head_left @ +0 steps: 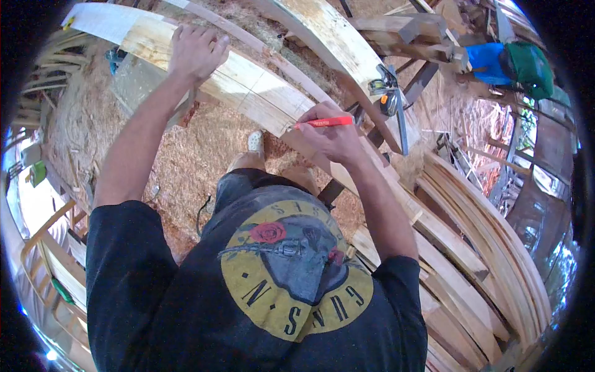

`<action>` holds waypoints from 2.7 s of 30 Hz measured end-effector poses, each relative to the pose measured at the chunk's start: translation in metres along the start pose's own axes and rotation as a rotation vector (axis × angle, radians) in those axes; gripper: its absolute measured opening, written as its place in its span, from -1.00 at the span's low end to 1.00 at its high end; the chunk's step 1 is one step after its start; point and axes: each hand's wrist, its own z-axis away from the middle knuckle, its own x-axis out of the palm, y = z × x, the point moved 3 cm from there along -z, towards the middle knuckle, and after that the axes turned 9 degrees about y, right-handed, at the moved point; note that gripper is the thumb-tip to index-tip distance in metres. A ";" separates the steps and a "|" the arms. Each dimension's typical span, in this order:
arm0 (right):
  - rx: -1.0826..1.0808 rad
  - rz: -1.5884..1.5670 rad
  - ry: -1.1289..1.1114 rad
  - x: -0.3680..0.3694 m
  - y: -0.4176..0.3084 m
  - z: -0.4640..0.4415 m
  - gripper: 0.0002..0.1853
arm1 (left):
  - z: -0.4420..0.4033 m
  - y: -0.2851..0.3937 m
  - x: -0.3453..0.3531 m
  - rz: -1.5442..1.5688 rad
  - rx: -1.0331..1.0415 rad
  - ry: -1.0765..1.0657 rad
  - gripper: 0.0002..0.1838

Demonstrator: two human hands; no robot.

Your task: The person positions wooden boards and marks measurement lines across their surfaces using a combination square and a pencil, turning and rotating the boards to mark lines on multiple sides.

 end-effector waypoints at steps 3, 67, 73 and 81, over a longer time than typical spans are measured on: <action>-0.042 0.012 0.024 0.002 0.000 0.002 -0.82 | -0.001 0.000 -0.001 -0.012 0.008 -0.015 -0.51; -0.116 -0.056 -0.192 0.146 -0.074 -0.176 -0.88 | -0.025 -0.133 -0.002 -0.017 -0.195 0.066 -0.54; -0.179 0.037 -0.175 0.104 -0.051 -0.123 -0.92 | -0.025 -0.134 0.002 -0.043 -0.192 0.067 -0.55; -0.044 -0.274 0.027 0.093 -0.050 -0.143 -0.86 | -0.023 -0.139 0.013 -0.066 -0.179 0.114 -0.57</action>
